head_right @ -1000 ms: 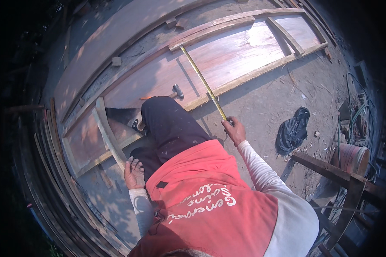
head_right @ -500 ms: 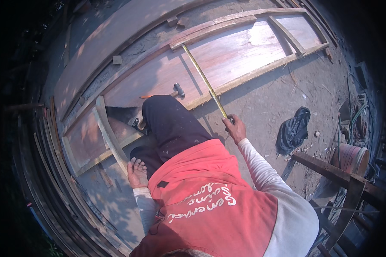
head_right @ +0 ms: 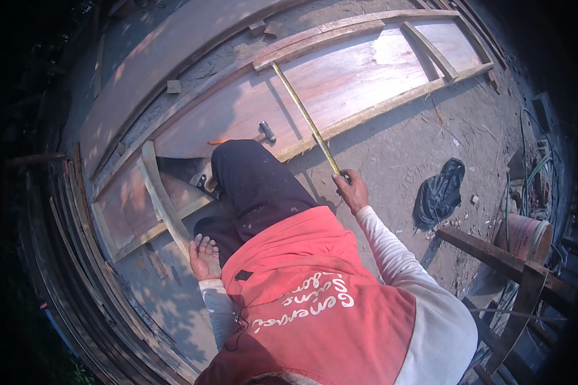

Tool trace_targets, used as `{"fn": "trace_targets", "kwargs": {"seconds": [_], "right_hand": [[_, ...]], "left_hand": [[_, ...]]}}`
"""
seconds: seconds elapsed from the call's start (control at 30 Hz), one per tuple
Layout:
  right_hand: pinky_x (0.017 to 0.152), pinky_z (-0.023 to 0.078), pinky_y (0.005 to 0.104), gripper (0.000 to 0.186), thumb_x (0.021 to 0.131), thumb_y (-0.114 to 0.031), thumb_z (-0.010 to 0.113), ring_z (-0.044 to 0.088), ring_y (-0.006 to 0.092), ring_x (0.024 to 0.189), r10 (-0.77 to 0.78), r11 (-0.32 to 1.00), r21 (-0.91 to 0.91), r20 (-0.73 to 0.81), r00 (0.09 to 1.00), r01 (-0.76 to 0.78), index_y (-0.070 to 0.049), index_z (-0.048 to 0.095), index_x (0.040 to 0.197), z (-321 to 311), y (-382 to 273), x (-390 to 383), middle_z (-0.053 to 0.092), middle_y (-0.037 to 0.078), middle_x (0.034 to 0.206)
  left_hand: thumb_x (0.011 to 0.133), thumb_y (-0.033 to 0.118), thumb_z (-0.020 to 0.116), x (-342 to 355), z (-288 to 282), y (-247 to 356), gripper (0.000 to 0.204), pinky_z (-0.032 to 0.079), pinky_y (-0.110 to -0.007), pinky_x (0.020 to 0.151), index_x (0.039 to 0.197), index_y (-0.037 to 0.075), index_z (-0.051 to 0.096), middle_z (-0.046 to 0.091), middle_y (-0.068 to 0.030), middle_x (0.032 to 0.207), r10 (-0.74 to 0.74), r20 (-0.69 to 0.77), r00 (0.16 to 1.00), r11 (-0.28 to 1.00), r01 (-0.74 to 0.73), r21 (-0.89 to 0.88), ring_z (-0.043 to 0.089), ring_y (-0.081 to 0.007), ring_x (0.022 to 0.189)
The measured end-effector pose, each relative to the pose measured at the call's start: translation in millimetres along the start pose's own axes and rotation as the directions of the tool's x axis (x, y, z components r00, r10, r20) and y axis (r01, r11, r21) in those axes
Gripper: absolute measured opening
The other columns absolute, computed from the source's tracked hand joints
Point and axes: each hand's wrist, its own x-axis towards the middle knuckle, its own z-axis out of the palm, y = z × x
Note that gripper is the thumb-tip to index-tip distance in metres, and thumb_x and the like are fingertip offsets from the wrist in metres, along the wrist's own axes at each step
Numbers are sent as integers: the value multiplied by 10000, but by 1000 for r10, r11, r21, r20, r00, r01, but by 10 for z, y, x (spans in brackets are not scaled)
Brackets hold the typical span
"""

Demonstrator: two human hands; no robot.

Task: The person saws through a wooden plank, measures and marks another piece of wood using a tape measure and a pencil, and then saws the second piece of wood.

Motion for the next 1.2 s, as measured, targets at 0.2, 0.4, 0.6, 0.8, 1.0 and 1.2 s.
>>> {"fn": "trace_targets", "kwargs": {"seconds": [0.2,0.4,0.6,0.8,1.0,1.2], "right_hand": [[649,534,343,482,912,-409,731,708,200,671,7,1000,17,2,1000,-7,-9,698,1180,17,80,79,725,133,797],[653,535,344,487,912,-404,729,708,201,673,14,999,34,3,1000,-14,1,691,1180,15,121,129,718,136,804],[649,540,344,495,911,-395,735,710,200,673,15,999,51,-14,1000,-14,10,681,1190,19,68,190,716,141,836],[647,525,322,493,914,-390,739,675,174,696,29,998,54,-33,999,-28,8,681,1199,17,63,239,703,109,834],[640,504,321,479,901,-404,756,638,152,689,18,1000,-23,-88,996,-20,-8,697,1165,-64,-42,312,681,74,794],[630,526,328,509,891,-399,776,679,168,669,7,1000,-4,-51,999,-7,6,676,1182,-20,137,433,700,104,808]], "left_hand": [[1038,429,569,25,22,-28,409,543,-342,774,1236,75,624,691,-75,1055,-3,-1,1000,1000,3,-2,662,-211,911],[1040,421,565,86,3,-66,405,537,-343,785,1236,72,623,691,-76,1057,-4,19,1000,1000,5,-7,656,-214,920],[1041,427,561,168,27,-111,417,535,-343,794,1244,68,622,692,-78,1064,-4,5,1000,1000,4,3,653,-216,938],[1041,437,560,237,75,-150,427,535,-344,810,1250,70,624,688,-77,1086,-17,-2,1000,1000,17,21,655,-217,953],[1032,452,577,288,127,-178,426,530,-342,809,1254,92,634,698,-50,1061,-24,-8,1000,998,25,50,656,-197,933],[1036,436,567,342,175,-206,424,542,-348,799,1242,71,636,696,-78,1064,-38,-25,999,998,39,53,664,-216,926]]}}
